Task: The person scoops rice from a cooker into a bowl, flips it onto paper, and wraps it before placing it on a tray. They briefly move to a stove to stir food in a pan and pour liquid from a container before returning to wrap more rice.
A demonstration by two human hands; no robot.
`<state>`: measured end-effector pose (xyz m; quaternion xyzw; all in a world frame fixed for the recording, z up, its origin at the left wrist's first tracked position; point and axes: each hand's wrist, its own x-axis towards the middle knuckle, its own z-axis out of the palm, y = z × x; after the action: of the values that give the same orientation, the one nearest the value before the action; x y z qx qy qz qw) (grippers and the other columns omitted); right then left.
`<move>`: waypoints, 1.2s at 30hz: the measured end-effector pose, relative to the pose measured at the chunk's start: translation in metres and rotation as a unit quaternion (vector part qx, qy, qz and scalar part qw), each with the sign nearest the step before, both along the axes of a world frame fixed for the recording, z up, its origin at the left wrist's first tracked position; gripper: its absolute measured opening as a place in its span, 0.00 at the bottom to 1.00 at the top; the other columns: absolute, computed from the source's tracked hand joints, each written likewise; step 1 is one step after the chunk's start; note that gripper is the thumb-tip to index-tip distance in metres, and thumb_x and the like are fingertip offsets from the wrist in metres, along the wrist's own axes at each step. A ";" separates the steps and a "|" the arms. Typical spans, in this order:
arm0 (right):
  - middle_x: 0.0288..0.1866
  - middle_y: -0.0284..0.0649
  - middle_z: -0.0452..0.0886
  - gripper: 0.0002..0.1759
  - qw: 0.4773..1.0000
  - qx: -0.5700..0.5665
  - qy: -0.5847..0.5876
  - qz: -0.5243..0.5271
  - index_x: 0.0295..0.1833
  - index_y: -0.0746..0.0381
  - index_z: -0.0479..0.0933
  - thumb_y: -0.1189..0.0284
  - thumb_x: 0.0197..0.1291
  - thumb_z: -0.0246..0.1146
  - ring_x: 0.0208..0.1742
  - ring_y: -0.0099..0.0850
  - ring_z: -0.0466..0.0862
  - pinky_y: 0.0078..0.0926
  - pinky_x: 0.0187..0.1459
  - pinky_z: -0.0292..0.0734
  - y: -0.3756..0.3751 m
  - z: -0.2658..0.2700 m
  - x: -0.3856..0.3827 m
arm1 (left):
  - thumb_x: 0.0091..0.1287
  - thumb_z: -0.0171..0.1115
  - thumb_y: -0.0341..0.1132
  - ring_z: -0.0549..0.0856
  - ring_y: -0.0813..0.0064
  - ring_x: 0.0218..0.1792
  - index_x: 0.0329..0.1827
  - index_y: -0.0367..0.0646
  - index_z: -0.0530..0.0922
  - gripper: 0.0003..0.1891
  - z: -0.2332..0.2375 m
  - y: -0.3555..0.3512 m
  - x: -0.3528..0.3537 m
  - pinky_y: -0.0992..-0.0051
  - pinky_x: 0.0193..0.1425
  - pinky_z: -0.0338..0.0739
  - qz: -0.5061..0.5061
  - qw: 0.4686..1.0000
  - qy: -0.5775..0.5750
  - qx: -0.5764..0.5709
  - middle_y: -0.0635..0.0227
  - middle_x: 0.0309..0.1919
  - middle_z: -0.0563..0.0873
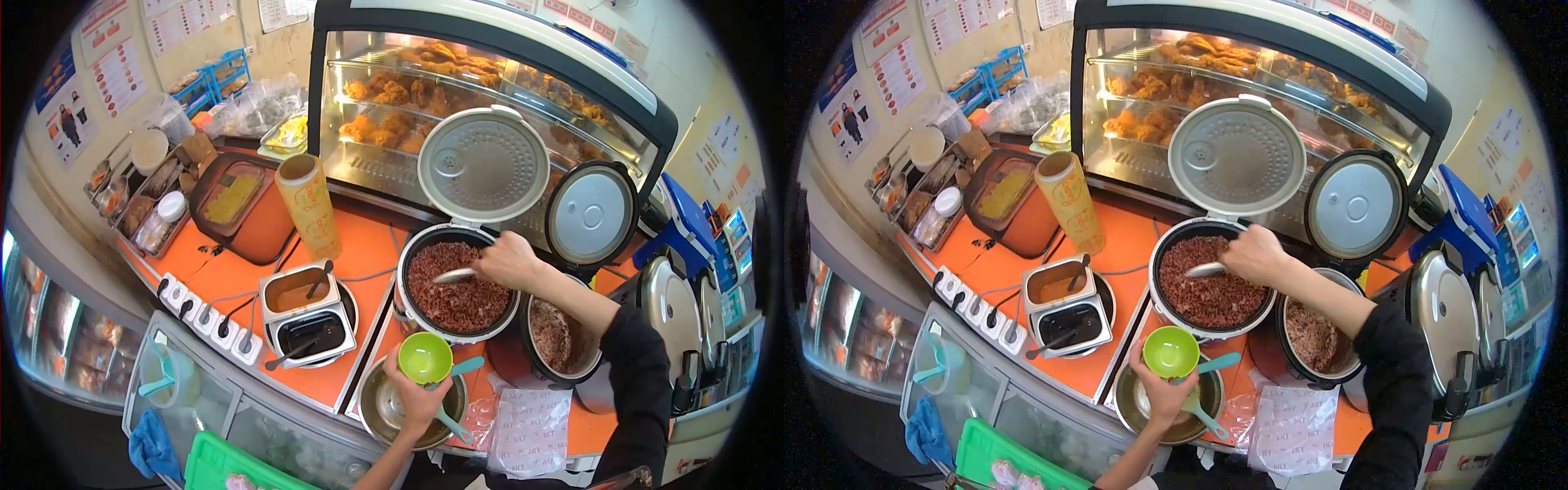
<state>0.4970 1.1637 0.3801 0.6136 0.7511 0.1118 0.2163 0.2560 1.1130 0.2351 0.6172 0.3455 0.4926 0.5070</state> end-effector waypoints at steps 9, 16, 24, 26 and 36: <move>0.35 0.31 0.72 0.17 0.993 0.059 0.085 0.051 0.50 0.43 0.77 0.69 0.54 0.55 0.40 0.27 0.78 0.30 0.42 0.69 -0.058 -0.034 0.003 | 0.44 0.70 0.17 0.66 0.62 0.63 0.72 0.50 0.37 0.58 0.069 0.061 -0.019 0.63 0.65 0.69 -0.051 0.990 -0.129 -0.040 0.56 0.63 0.58; 0.38 0.31 0.78 0.14 0.971 0.055 0.156 -0.171 0.43 0.46 0.82 0.72 0.53 0.57 0.37 0.33 0.83 0.34 0.34 0.75 -0.061 -0.048 0.013 | 0.35 0.74 0.26 0.71 0.52 0.58 0.72 0.47 0.42 0.60 0.087 0.135 0.049 0.52 0.60 0.66 -0.173 0.941 0.215 0.196 0.52 0.56 0.68; 0.30 0.46 0.84 0.15 0.914 0.067 0.170 -0.361 0.28 0.61 0.83 0.61 0.48 0.60 0.33 0.40 0.85 0.36 0.36 0.79 -0.065 -0.023 0.035 | 0.29 0.75 0.29 0.76 0.47 0.54 0.70 0.62 0.46 0.62 0.098 0.136 0.130 0.55 0.56 0.73 -0.347 0.676 0.610 0.224 0.55 0.57 0.68; 0.30 0.48 0.83 0.17 0.902 0.098 0.207 -0.365 0.29 0.62 0.83 0.59 0.49 0.60 0.33 0.42 0.85 0.38 0.37 0.79 -0.067 -0.044 0.030 | 0.29 0.75 0.28 0.76 0.43 0.53 0.69 0.65 0.49 0.60 0.087 0.135 0.137 0.55 0.55 0.75 -0.359 0.711 0.576 0.182 0.55 0.57 0.67; 0.24 0.48 0.82 0.09 0.858 0.159 0.304 -0.382 0.27 0.62 0.81 0.70 0.52 0.58 0.28 0.41 0.85 0.36 0.30 0.79 -0.071 -0.051 -0.028 | 0.25 0.75 0.25 0.72 0.40 0.54 0.67 0.61 0.50 0.60 0.076 0.121 0.157 0.51 0.56 0.70 -0.325 0.776 0.522 0.138 0.55 0.57 0.66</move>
<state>0.4688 1.0931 0.3288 0.8818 0.4584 -0.0533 -0.0976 0.4128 1.2336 0.3113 0.9188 0.2637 -0.0567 0.2882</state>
